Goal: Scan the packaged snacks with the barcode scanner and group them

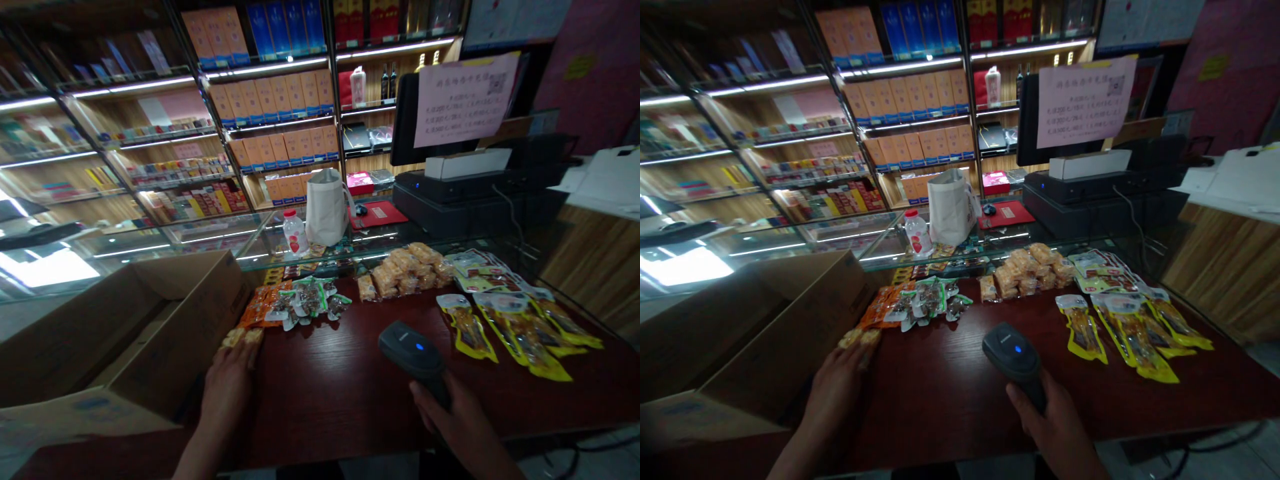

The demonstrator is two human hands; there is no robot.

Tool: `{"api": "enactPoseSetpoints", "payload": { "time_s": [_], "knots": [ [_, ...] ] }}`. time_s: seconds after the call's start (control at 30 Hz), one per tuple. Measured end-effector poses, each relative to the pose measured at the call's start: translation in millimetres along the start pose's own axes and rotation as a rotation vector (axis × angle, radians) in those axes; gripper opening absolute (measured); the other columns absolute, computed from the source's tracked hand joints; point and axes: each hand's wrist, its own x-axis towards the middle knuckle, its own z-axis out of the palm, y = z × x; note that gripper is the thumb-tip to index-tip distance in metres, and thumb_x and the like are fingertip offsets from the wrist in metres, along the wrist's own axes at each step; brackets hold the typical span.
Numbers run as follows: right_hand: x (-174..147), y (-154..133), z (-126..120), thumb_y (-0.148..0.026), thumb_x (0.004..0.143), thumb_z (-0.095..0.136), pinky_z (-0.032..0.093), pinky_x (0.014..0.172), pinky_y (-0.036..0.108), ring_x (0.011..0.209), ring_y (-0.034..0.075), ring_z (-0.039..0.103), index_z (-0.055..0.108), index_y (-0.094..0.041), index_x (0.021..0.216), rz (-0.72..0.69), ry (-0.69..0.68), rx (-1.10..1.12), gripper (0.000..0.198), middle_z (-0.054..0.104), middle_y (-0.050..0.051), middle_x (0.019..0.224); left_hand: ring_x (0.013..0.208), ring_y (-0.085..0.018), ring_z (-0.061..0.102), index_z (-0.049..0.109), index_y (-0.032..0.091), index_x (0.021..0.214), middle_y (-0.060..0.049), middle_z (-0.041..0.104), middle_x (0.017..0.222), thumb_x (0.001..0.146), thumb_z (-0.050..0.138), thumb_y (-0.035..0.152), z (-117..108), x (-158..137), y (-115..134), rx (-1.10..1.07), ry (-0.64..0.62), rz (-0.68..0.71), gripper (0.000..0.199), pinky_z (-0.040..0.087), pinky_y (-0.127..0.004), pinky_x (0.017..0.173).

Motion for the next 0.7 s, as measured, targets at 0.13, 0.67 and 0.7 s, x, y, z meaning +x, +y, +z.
{"api": "enactPoseSetpoints", "payload": {
  "time_s": [0.13, 0.67, 0.7],
  "knots": [
    [5.2, -3.3, -1.6, -0.064, 0.079, 0.062, 0.042, 0.047, 0.025, 0.043, 0.013, 0.051, 0.055, -0.022, 0.073, -0.022, 0.043, 0.106, 0.043, 0.053, -0.004, 0.047, 0.117, -0.032, 0.060, 0.067, 0.015, 0.121, -0.015, 0.067, 0.125, 0.085, 0.045, 0.019, 9.4, 13.0, 45.1, -0.161, 0.083, 0.078, 0.042, 0.046, -0.051, 0.103],
    [23.0, 27.6, -6.7, -0.087, 0.068, 0.056, 0.038, 0.041, 0.022, 0.039, 0.011, 0.049, 0.061, -0.019, 0.071, 0.140, 0.032, 0.376, 0.068, 0.052, -0.003, 0.045, 0.139, -0.036, 0.043, 0.052, 0.011, 0.136, -0.022, 0.049, 0.147, 0.059, 0.081, 0.021, 59.4, 188.4, 248.5, -0.346, -0.367, 0.338, 0.084, 0.035, -0.042, 0.113],
    [23.5, 28.3, -5.7, -0.088, 0.066, 0.056, 0.038, 0.042, 0.023, 0.039, 0.011, 0.049, 0.062, -0.019, 0.072, 0.126, 0.065, 0.393, 0.070, 0.053, -0.003, 0.047, 0.136, -0.036, 0.047, 0.055, 0.013, 0.133, -0.020, 0.054, 0.143, 0.053, 0.083, 0.019, 59.5, 195.6, 249.4, -0.333, -0.392, 0.356, 0.085, 0.037, -0.041, 0.112]
  ]
}}
